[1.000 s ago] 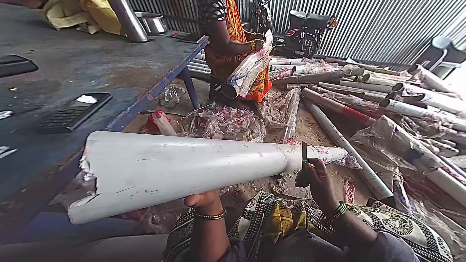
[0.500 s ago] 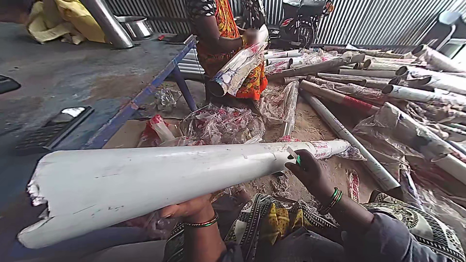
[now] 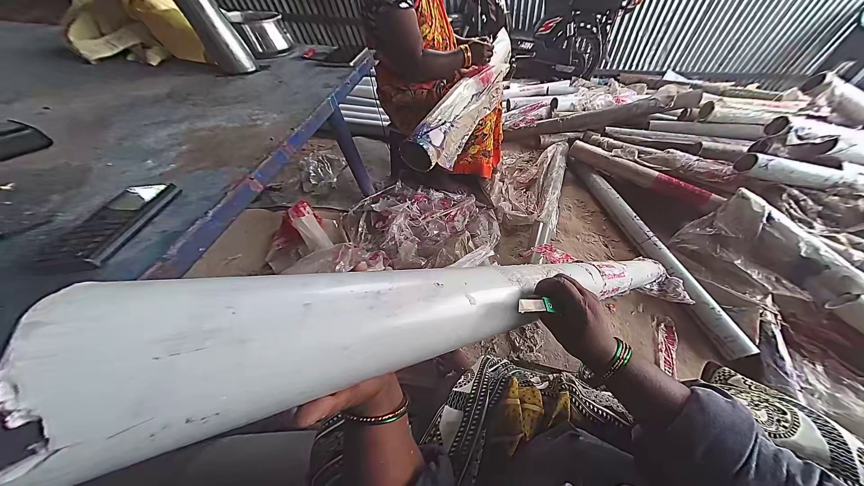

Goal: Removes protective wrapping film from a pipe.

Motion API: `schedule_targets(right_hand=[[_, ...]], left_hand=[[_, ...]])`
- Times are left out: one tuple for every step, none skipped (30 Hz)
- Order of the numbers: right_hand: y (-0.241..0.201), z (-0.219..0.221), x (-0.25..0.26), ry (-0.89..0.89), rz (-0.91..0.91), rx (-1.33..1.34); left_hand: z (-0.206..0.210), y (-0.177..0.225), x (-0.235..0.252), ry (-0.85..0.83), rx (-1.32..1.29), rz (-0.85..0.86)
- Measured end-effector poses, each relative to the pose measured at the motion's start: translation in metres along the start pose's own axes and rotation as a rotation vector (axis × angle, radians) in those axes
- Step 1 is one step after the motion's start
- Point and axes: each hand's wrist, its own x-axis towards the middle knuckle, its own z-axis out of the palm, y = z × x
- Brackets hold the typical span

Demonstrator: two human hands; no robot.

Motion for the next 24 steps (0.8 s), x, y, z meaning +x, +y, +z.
schedule_targets(right_hand=[[0.000,-0.001,0.002,0.001,0.034,0.007],[-0.001,-0.002,0.005,-0.004,0.076,0.009],[-0.002,-0.004,0.008,-0.009,0.121,0.008],[-0.003,-0.007,0.012,-0.012,0.167,0.008],[-0.004,-0.009,0.015,-0.010,0.209,0.011],[-0.003,-0.011,0.018,-0.010,0.251,0.024],[-0.002,-0.013,0.020,-0.015,0.302,0.059],[0.000,-0.014,0.022,-0.028,0.362,0.122],[0.003,-0.016,0.023,-0.040,0.426,0.210],[0.006,-0.018,0.023,-0.034,0.466,0.306],[0.010,-0.020,0.021,-0.019,0.464,0.376],[0.013,-0.022,0.019,-0.018,0.425,0.400],[0.014,-0.024,0.015,-0.031,0.361,0.378],[0.014,-0.024,0.011,-0.055,0.291,0.326],[0.011,-0.024,0.008,-0.078,0.230,0.268],[0.009,-0.023,0.005,-0.096,0.177,0.216],[0.006,-0.022,0.002,-0.102,0.132,0.181],[0.004,-0.020,0.001,-0.093,0.093,0.159],[0.002,-0.019,0.001,-0.076,0.069,0.143],[0.001,-0.019,0.001,-0.055,0.055,0.132],[0.000,-0.019,0.001,-0.034,0.040,0.118],[0.000,-0.019,0.002,-0.023,0.023,0.102],[0.001,-0.020,0.002,-0.021,0.011,0.087],[0.001,-0.021,0.002,-0.022,0.007,0.074]], left_hand=[[0.001,0.001,0.000,-0.008,-0.018,0.007],[0.003,0.001,0.000,-0.007,-0.048,0.016],[0.005,0.002,0.000,0.000,-0.074,0.017],[0.006,0.004,0.000,0.008,-0.086,0.012],[0.008,0.005,0.000,0.021,-0.087,0.001],[0.009,0.006,0.000,0.027,-0.101,-0.025],[0.009,0.007,0.000,0.030,-0.120,-0.058],[0.009,0.008,-0.001,0.048,-0.145,-0.082],[0.008,0.009,-0.001,0.047,-0.171,-0.094],[0.007,0.010,-0.001,0.034,-0.212,-0.095],[0.006,0.010,-0.001,0.031,-0.239,-0.095],[0.006,0.010,-0.001,0.025,-0.241,-0.100],[0.005,0.010,-0.001,0.015,-0.231,-0.109],[0.006,0.011,0.000,0.011,-0.225,-0.117],[0.007,0.011,0.000,0.002,-0.214,-0.126],[0.007,0.011,0.000,-0.010,-0.195,-0.141],[0.006,0.012,0.000,-0.027,-0.198,-0.156],[0.005,0.012,0.000,-0.036,-0.212,-0.174],[0.006,0.013,0.001,-0.054,-0.223,-0.203],[0.006,0.013,0.003,-0.076,-0.236,-0.234],[0.009,0.014,0.005,-0.079,-0.239,-0.254],[0.012,0.015,0.006,-0.079,-0.238,-0.265],[0.013,0.015,0.007,-0.077,-0.239,-0.272],[0.013,0.016,0.007,-0.066,-0.240,-0.282]])
